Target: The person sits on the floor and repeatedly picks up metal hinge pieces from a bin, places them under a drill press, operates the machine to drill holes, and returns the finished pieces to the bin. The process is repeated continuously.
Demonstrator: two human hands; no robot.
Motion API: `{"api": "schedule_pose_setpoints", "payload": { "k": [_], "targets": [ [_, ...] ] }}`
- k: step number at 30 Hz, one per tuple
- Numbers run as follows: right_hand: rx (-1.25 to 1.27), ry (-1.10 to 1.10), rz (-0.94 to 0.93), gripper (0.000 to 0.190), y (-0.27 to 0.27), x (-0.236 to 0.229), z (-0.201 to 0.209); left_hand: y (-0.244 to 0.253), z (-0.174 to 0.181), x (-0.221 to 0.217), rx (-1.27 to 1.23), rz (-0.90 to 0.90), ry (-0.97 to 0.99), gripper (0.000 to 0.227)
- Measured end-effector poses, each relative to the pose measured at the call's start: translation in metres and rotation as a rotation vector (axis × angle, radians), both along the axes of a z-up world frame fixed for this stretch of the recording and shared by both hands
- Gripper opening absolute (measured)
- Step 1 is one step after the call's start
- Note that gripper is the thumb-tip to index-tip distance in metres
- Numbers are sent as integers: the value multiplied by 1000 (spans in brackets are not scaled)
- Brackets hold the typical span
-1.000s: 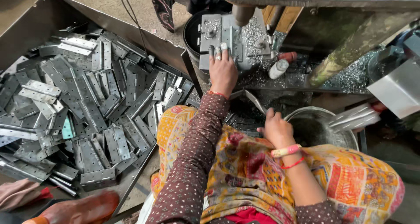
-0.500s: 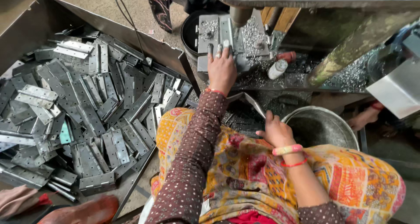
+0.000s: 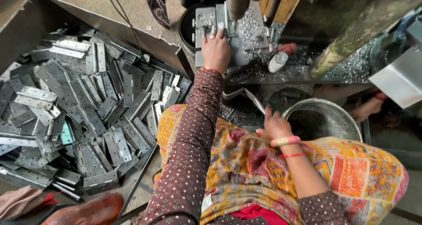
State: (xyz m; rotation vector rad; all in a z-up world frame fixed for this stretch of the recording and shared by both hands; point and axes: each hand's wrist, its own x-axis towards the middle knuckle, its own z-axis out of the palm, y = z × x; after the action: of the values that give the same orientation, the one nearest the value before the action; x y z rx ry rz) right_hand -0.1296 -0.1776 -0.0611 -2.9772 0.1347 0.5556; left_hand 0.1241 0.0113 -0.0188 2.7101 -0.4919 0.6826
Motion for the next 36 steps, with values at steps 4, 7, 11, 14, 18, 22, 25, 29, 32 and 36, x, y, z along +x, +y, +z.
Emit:
{"api": "schedule_pose_setpoints", "payload": {
  "k": [4,7,11,14,18,22,25,29,32,36],
  "targets": [
    [60,-384,-19,85,5,0,39,4,16,-22,48,-24,32,22],
    [93,-747,40,79,14,2,63,2,24,-74,167,-96,172,22],
    [102,-807,47,77,20,8,81,-5,24,-141,254,4,-257,26],
    [119,-832,17,73,21,-1,78,2,21,-157,110,-89,-290,20],
    [151,-890,66,74,15,4,79,16,46,-121,-25,-197,-184,15],
    [149,-885,57,71,14,3,73,16,60,-99,-157,-119,-452,9],
    [119,-881,34,71,16,5,71,11,50,-81,116,-13,-165,17],
    [113,-866,30,69,15,8,72,26,24,-61,207,45,-27,45],
    [117,-856,18,66,17,6,70,46,11,-70,206,240,111,52],
    [105,-836,6,63,17,10,73,40,12,-103,223,183,153,52]
  ]
}}
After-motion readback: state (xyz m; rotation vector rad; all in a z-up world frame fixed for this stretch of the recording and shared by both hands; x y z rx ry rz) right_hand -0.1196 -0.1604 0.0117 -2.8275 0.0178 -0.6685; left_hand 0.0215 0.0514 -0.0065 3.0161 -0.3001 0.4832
